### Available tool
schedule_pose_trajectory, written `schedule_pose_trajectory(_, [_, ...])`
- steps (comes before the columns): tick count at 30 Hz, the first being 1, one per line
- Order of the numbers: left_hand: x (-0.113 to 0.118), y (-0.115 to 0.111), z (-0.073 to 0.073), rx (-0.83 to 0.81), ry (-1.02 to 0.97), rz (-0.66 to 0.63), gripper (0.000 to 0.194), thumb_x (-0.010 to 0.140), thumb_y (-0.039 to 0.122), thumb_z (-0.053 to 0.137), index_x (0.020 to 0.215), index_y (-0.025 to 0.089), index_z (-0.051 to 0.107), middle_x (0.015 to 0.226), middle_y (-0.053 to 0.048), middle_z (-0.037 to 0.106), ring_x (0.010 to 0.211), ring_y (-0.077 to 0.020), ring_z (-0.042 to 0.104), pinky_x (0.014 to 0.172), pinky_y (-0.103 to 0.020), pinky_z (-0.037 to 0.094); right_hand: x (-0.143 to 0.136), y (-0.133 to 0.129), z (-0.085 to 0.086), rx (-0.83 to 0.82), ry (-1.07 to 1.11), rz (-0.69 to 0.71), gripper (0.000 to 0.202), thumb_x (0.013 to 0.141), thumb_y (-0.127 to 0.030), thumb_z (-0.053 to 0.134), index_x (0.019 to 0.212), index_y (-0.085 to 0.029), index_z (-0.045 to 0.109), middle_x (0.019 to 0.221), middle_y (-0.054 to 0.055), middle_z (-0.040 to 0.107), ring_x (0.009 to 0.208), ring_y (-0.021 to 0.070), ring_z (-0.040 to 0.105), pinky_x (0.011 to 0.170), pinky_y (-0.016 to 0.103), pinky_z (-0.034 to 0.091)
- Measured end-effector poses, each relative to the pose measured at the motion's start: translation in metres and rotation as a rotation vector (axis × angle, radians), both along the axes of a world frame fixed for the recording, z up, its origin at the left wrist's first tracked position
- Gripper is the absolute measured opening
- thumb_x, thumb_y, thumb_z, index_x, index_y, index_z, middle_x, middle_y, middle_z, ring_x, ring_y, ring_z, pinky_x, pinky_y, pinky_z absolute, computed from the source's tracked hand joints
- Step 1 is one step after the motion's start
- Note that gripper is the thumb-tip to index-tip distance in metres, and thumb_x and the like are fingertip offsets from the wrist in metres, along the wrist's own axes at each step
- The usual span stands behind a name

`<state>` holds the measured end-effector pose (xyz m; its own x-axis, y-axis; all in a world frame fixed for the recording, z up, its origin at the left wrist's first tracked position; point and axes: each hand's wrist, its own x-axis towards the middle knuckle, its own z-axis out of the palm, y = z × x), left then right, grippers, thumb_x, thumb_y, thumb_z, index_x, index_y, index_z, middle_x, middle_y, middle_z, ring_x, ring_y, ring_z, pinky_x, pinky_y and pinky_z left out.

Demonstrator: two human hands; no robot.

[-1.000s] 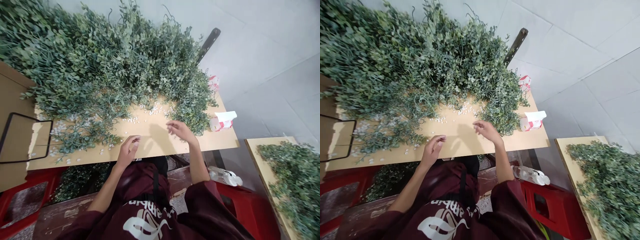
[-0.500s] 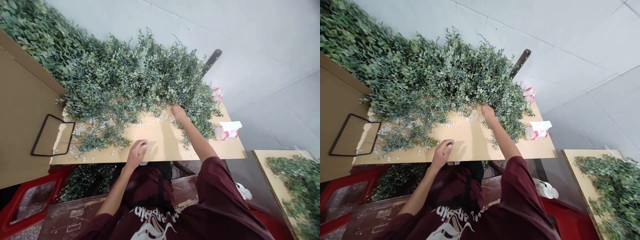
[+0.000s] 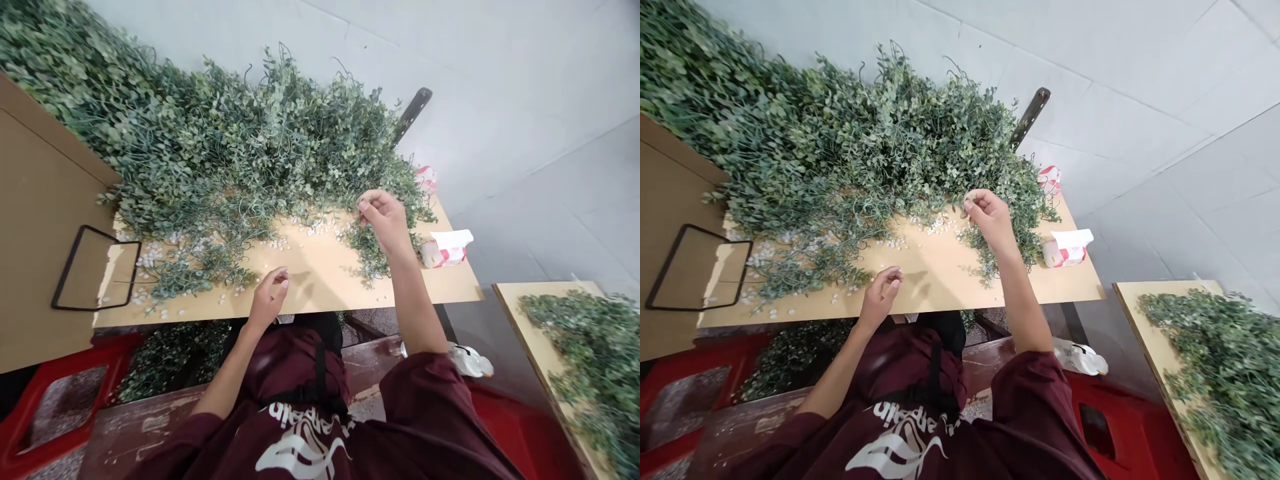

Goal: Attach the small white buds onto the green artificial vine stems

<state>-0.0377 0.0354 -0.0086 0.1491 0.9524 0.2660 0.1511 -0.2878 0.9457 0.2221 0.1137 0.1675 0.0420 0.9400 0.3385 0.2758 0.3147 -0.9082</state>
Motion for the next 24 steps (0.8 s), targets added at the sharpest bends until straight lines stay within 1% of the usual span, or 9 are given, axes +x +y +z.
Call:
schedule_pose_trajectory(3, [0.001,0.002,0.002,-0.041,-0.081,-0.066,0.044,0.094,0.042,0.053,0.131,0.019,0.050,0.111,-0.011,0.065,0.100,-0.0196,0.064,0.091,-0.036,0.052,-0.019,-0.029,-0.011,-0.173,0.172,0.153,0.028,0.077,-0.045,0.076,0.085,-0.020,0.064,0.069,0.000,0.062,0.060,0.0124,0.059,0.050,0.023,0.045])
schedule_pose_trajectory(7, [0.000,-0.003,0.014,-0.102,-0.233,-0.209,0.054,0.095,0.042,0.051,0.144,0.024,0.036,0.128,-0.015,0.057,0.108,-0.0209,0.063,0.095,-0.039,0.052,-0.042,-0.055,-0.048,-0.453,0.335,0.309,0.027,0.074,-0.041,0.078,0.083,-0.018,0.066,0.068,0.000,0.064,0.058,0.0119,0.059,0.050,0.023,0.044])
schedule_pose_trajectory(10, [-0.002,-0.012,0.026,-0.133,-0.301,-0.309,0.058,0.096,0.040,0.049,0.148,0.027,0.027,0.133,-0.016,0.054,0.106,-0.0206,0.064,0.094,-0.039,0.053,-0.056,-0.063,-0.082,-0.554,0.419,0.257,0.029,0.072,-0.041,0.079,0.084,-0.018,0.066,0.067,-0.001,0.063,0.056,0.0108,0.059,0.050,0.022,0.043])
schedule_pose_trajectory(12, [-0.004,-0.016,0.031,-0.142,-0.268,-0.330,0.056,0.096,0.038,0.050,0.147,0.027,0.030,0.130,-0.014,0.056,0.103,-0.0194,0.065,0.091,-0.037,0.054,-0.061,-0.065,-0.101,-0.581,0.425,0.195,0.030,0.070,-0.042,0.079,0.081,-0.017,0.066,0.067,-0.001,0.064,0.056,0.0105,0.060,0.050,0.021,0.043])
schedule_pose_trajectory(14, [-0.006,-0.018,0.033,-0.129,-0.175,-0.311,0.044,0.095,0.037,0.052,0.137,0.024,0.047,0.122,-0.012,0.059,0.100,-0.0183,0.065,0.086,-0.033,0.054,-0.065,-0.065,-0.114,-0.598,0.379,0.153,0.030,0.071,-0.043,0.077,0.078,-0.016,0.066,0.068,-0.001,0.064,0.056,0.0106,0.060,0.050,0.020,0.043])
schedule_pose_trajectory(16, [-0.008,-0.018,0.032,-0.093,-0.088,-0.257,0.027,0.092,0.036,0.057,0.114,0.021,0.063,0.109,-0.009,0.062,0.094,-0.0171,0.064,0.081,-0.030,0.054,-0.066,-0.064,-0.122,-0.608,0.298,0.141,0.029,0.072,-0.043,0.075,0.077,-0.016,0.066,0.065,-0.001,0.063,0.054,0.0102,0.058,0.049,0.020,0.042])
schedule_pose_trajectory(17, [-0.009,-0.018,0.032,-0.074,-0.056,-0.223,0.021,0.091,0.036,0.059,0.102,0.020,0.066,0.101,-0.007,0.063,0.090,-0.0165,0.064,0.078,-0.028,0.054,-0.066,-0.064,-0.124,-0.611,0.249,0.148,0.029,0.073,-0.043,0.073,0.076,-0.016,0.065,0.063,-0.001,0.062,0.052,0.0099,0.056,0.048,0.020,0.041])
schedule_pose_trajectory(21, [-0.010,-0.016,0.029,0.004,0.063,-0.077,0.023,0.091,0.036,0.059,0.078,0.018,0.063,0.084,-0.004,0.062,0.080,-0.0152,0.061,0.075,-0.027,0.051,-0.062,-0.064,-0.127,-0.557,-0.016,0.208,0.023,0.080,-0.039,0.065,0.075,-0.016,0.065,0.062,-0.001,0.062,0.055,0.0114,0.056,0.052,0.022,0.041])
schedule_pose_trajectory(24, [-0.010,-0.014,0.024,0.078,0.179,0.003,0.028,0.094,0.034,0.054,0.075,0.017,0.064,0.094,-0.006,0.063,0.086,-0.0163,0.061,0.082,-0.030,0.050,-0.059,-0.060,-0.127,-0.423,-0.234,0.162,0.018,0.085,-0.033,0.057,0.086,-0.018,0.067,0.077,0.002,0.067,0.070,0.0150,0.062,0.066,0.025,0.046])
